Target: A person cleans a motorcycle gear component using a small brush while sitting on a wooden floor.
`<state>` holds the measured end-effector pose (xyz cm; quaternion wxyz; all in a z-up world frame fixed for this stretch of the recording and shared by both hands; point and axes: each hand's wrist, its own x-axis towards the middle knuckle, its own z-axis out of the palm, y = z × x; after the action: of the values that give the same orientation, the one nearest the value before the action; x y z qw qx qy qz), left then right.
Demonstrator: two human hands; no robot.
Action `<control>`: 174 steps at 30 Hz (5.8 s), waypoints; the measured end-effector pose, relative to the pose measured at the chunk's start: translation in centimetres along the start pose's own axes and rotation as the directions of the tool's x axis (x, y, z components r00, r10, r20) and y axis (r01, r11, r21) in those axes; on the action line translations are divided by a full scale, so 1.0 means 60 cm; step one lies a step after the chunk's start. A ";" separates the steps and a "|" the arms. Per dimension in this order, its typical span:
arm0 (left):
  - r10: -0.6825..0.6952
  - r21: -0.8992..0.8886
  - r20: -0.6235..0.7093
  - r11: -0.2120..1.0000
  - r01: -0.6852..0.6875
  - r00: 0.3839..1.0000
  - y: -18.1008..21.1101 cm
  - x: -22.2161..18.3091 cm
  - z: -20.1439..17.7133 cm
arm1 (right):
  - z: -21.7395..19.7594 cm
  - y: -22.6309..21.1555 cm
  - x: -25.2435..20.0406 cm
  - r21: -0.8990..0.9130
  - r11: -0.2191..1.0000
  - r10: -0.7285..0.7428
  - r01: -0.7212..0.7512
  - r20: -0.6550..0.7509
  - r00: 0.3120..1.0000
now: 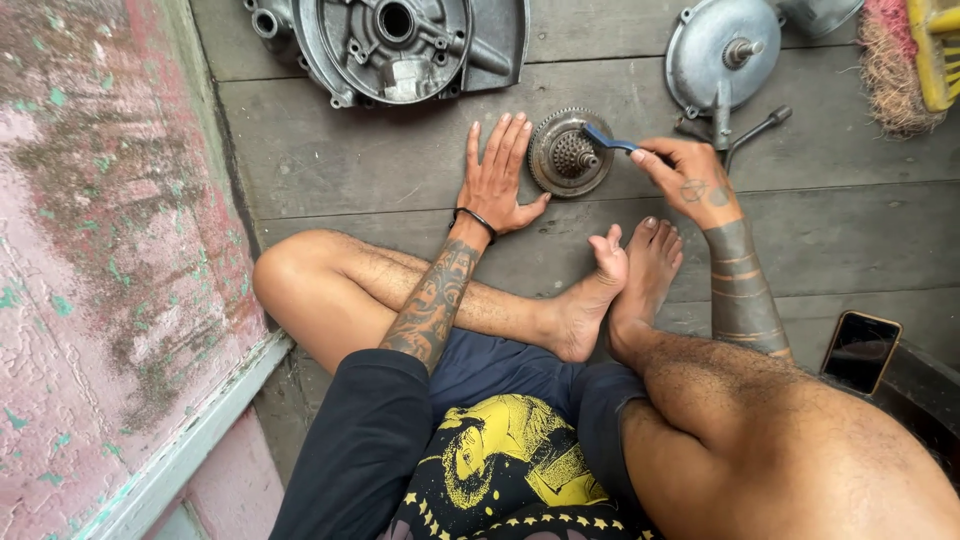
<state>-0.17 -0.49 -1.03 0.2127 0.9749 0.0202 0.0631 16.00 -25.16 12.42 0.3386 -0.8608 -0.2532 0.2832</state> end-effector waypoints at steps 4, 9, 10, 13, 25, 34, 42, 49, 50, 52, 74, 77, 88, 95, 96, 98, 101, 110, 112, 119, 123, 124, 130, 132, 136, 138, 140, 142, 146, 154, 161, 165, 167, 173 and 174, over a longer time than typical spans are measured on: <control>-0.013 0.025 0.014 1.000 0.012 1.000 0.002 0.006 -0.004 | -0.015 0.018 0.005 -0.118 0.992 0.028 -0.040 -0.104 0.994; -0.013 0.048 0.028 0.999 0.011 1.000 -0.002 -0.001 -0.007 | 0.018 0.047 0.008 0.040 0.998 0.047 -0.045 -0.046 0.998; -0.015 0.022 0.022 1.000 0.015 1.000 -0.001 0.001 -0.005 | 0.012 0.037 0.010 -0.018 0.999 0.026 -0.027 -0.065 0.998; -0.029 -0.020 0.005 0.999 0.029 1.000 0.006 -0.001 -0.002 | 0.003 0.029 0.007 -0.082 0.997 -0.011 0.000 -0.130 0.992; -0.011 -0.067 -0.008 0.998 0.011 1.000 0.002 0.001 -0.011 | 0.020 0.021 0.005 -0.034 0.999 0.006 -0.010 -0.121 0.993; -0.043 -0.031 -0.008 0.999 0.043 0.999 -0.004 0.001 0.008 | 0.026 0.044 0.010 -0.058 0.998 0.010 -0.012 -0.024 1.000; -0.037 0.008 0.003 0.999 0.037 0.999 -0.002 0.004 0.003 | 0.023 0.069 0.010 0.034 0.999 -0.015 0.014 0.019 1.000; -0.048 -0.038 0.091 0.998 0.052 0.995 0.006 0.002 -0.026 | 0.030 0.060 -0.005 0.251 0.964 0.100 -0.083 -0.054 0.994; -0.041 -0.043 0.073 0.998 0.045 0.996 0.005 0.007 -0.023 | 0.034 0.053 -0.005 0.237 0.965 0.101 -0.116 0.074 0.992; -0.034 -0.045 0.055 0.998 0.036 0.998 0.008 0.004 -0.023 | 0.024 0.005 -0.027 -0.026 1.000 -0.019 0.015 -0.148 0.989; 0.037 0.042 -0.128 0.999 -0.032 0.991 0.010 -0.012 0.008 | 0.036 0.081 -0.079 -0.073 0.985 0.149 -0.158 -0.123 0.981; 0.029 0.046 -0.105 0.999 -0.025 0.994 0.004 -0.013 0.012 | 0.062 0.063 -0.078 -0.008 0.994 0.104 -0.105 -0.071 0.992; -0.021 0.051 -0.117 0.998 0.027 0.993 0.017 -0.001 0.003 | 0.025 0.053 -0.049 0.016 0.990 0.143 -0.143 -0.218 0.965; -0.027 0.043 -0.084 0.999 0.031 0.996 0.020 0.000 -0.005 | 0.027 0.082 -0.036 0.044 0.987 0.163 -0.157 -0.227 0.960; -0.028 0.039 -0.080 0.999 0.032 0.996 0.021 -0.001 -0.006 | 0.038 0.100 -0.030 0.043 0.986 0.168 -0.163 -0.224 0.960; -0.022 0.010 -0.089 1.000 0.023 0.996 0.019 0.000 -0.013 | 0.062 0.134 -0.017 0.264 0.961 0.130 -0.082 -0.170 0.977; -0.015 0.014 -0.092 1.000 0.017 0.996 0.023 0.002 -0.016 | 0.040 0.111 -0.017 0.257 0.960 0.157 -0.110 -0.170 0.973; -0.020 -0.028 -0.106 0.999 0.017 0.994 0.018 0.002 -0.019 | 0.080 0.144 -0.006 0.401 0.907 0.247 -0.126 -0.266 0.932; -0.023 -0.034 -0.105 0.999 0.019 0.994 0.019 0.001 -0.017 | 0.081 0.167 -0.014 0.425 0.893 0.275 -0.144 -0.264 0.925; -0.027 -0.070 -0.113 0.997 0.019 0.993 0.016 0.001 -0.018 | 0.078 0.173 -0.018 0.386 0.906 0.276 -0.173 -0.230 0.933; -0.025 -0.067 -0.113 0.998 0.017 0.993 0.013 0.001 -0.016 | 0.060 0.151 -0.022 0.352 0.927 0.212 -0.127 -0.215 0.953; -0.028 -0.078 -0.127 0.997 0.018 0.992 0.013 0.000 -0.015 | 0.058 0.137 -0.022 0.348 0.930 0.189 -0.122 -0.164 0.968; -0.040 -0.097 -0.163 0.995 0.024 0.986 0.013 0.002 -0.011 | 0.033 0.114 -0.017 0.295 0.953 0.120 -0.067 -0.164 0.979; -0.036 -0.097 -0.161 0.995 0.020 0.986 0.011 0.003 -0.010 | 0.039 0.116 -0.017 0.336 0.942 0.066 -0.011 -0.152 0.986; -0.044 -0.085 -0.157 0.996 0.031 0.987 0.013 -0.003 -0.002 | 0.041 0.148 -0.025 0.290 0.955 0.119 -0.068 -0.160 0.980; -0.038 -0.070 -0.152 0.997 0.027 0.988 0.014 0.001 -0.007 | 0.044 0.145 -0.027 0.252 0.964 0.129 -0.082 -0.173 0.977; -0.036 -0.072 -0.157 0.997 0.025 0.987 0.025 0.003 -0.020 | 0.053 0.124 -0.031 0.462 0.879 0.169 -0.114 -0.079 0.982; -0.046 -0.075 -0.151 0.997 0.035 0.987 0.022 0.006 -0.020 | 0.046 0.144 -0.020 0.400 0.909 0.181 -0.117 -0.126 0.976; -0.045 -0.083 -0.153 0.996 0.033 0.987 0.023 -0.002 -0.017 | 0.035 0.144 -0.026 0.297 0.954 0.103 -0.047 -0.178 0.979; -0.055 -0.108 -0.138 0.993 0.040 0.989 0.016 -0.002 -0.015 | 0.037 0.082 -0.027 0.031 0.997 -0.052 0.064 -0.308 0.950; -0.070 -0.139 -0.128 0.989 0.052 0.989 0.014 0.001 -0.010 | 0.018 0.078 -0.034 -0.152 0.985 -0.124 0.077 -0.332 0.935; -0.020 -0.099 -0.138 0.995 0.007 0.990 0.015 0.023 -0.031 | 0.031 0.080 -0.010 0.014 0.995 -0.087 0.097 -0.339 0.937; -0.035 -0.100 -0.138 0.995 0.021 0.990 0.021 0.008 -0.027 | 0.025 0.073 -0.010 -0.143 0.985 -0.141 0.097 -0.346 0.927; -0.035 -0.107 -0.137 0.994 0.020 0.990 0.016 0.007 -0.016 | 0.025 0.063 0.009 -0.196 0.976 -0.140 0.093 -0.239 0.961; -0.039 -0.118 -0.126 0.993 0.024 0.991 0.018 -0.001 -0.016 | 0.025 0.065 0.004 -0.197 0.977 -0.126 0.081 -0.233 0.964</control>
<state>-0.34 -1.07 0.29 0.2682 0.9543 0.0454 0.1235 16.11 -26.84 8.59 0.2998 -0.9024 -0.2797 0.1323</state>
